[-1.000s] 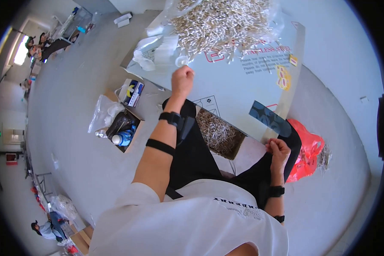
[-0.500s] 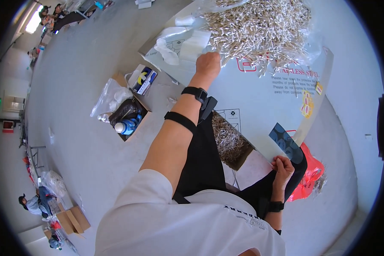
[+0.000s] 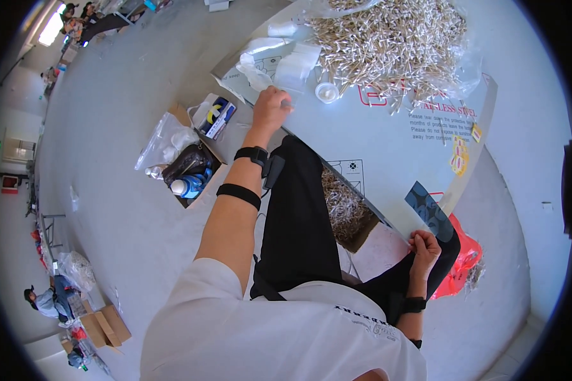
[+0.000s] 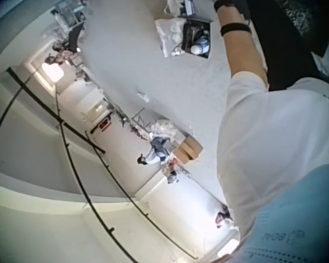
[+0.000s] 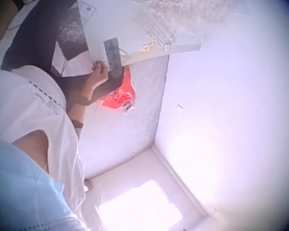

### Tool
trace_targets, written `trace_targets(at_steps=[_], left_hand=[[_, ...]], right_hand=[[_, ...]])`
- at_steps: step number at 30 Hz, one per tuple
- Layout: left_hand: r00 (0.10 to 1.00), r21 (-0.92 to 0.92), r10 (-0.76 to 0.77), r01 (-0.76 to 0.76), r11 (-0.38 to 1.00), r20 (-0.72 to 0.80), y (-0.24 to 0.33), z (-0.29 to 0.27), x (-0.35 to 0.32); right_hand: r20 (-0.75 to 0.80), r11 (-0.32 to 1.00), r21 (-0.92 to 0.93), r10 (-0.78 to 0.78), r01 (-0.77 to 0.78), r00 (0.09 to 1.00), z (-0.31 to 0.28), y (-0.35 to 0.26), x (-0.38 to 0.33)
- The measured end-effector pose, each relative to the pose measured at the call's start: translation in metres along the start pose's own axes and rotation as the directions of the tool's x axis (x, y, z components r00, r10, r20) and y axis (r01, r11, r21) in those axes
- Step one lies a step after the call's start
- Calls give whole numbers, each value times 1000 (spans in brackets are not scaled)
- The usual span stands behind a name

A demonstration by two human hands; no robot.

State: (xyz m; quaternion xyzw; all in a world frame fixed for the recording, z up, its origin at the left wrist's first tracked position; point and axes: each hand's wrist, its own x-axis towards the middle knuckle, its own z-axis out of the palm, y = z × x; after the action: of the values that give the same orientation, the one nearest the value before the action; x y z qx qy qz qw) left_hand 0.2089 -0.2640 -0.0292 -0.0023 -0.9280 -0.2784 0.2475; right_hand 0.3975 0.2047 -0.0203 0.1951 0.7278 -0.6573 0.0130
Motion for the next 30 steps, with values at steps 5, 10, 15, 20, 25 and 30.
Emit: trace_targets(at_steps=[5,10,15,20,25,30], left_hand=[[994,8,85,-86,996,69,-10,6,4],[989,-20,126,-125,992,83,-5,2,11],[993,-92,114,-111,990,30,14,-16,31],[995,-174,31,-14,985,97,36,-32,47],[995,-236,-53,72,969,84,57,-46,49],[975,-472,73,36,881,211,110,-45,14]], right_hand=[[0,1000,16,2,-2,1000,1,2,1],[11,1000,26,-3,3,1000,3,2,-1],[1,1000,4,-22,22,1000,3,1,-2],[3,999,43,-23,23,1000,4,-1,-3],[5,999,41,-36,35,999,6,-6,-3],[81,984,-75,-154,160,985,27,-38,-7]])
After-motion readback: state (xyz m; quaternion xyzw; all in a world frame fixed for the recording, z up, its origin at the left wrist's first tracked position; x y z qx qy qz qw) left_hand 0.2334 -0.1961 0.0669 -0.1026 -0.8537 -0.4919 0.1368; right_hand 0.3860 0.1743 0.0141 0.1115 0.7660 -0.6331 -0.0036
